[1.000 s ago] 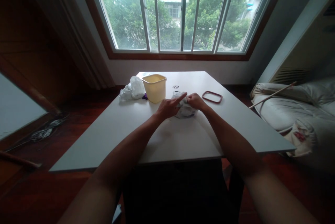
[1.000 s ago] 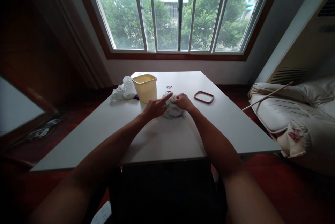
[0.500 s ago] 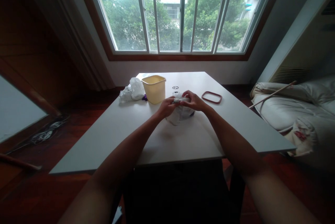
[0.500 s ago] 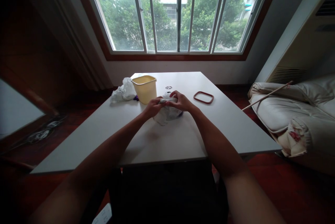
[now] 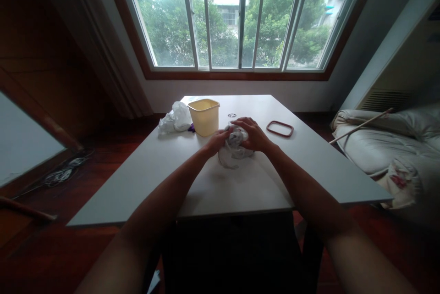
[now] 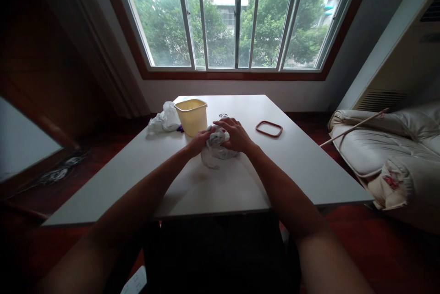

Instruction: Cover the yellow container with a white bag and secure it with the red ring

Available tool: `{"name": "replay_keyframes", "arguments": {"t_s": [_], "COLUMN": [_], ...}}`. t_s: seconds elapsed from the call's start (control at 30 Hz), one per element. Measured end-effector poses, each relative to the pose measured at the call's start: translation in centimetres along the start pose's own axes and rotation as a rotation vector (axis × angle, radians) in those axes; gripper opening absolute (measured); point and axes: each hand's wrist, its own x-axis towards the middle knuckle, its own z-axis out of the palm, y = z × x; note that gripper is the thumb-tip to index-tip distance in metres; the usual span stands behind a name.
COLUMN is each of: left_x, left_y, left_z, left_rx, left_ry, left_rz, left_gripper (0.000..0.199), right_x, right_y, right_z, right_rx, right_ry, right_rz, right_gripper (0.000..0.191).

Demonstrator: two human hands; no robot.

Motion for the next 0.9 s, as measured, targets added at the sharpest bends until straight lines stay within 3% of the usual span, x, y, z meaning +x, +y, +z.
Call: {"name": "replay_keyframes", "arguments": {"t_s": [0.17,0.3,0.47,0.67,0.9], "left_x": [-0.1,0.0,0.1,0.2,0.7], "left_y": [0.4,0.7,1.0,1.2,0.3], "left_z": [0.1,-0.2,-0.9,-2.2,-5.4], "left_rx": [-0.109,0.031,0.264,0.290,0.461], "left_ry": [-0.026,0.018,0.068,0.123,0.157], "left_rz": [-0.032,0.032,0.196,0.281,0.236], "left_gripper": [0.061,0.058,0.048,0.043,0.042], "right_x": [0.3,0.3,-0.3,-1.1,-3.6], "right_y": [0.2,1.4,4.6,8.0,11.3], "right_z": [0.2,-0.3,-1.0,-1.7,-4.1], "right_rx": [0.176,0.320,0.408,0.440,0.324], "right_ry": [0.167,0.359,0.580,0.731,0.848], "right_rz": [0.091,0.316,0.619,0.821,0.961], "right_gripper": [0.022,0.037,0.048,0.055,0.059]}}
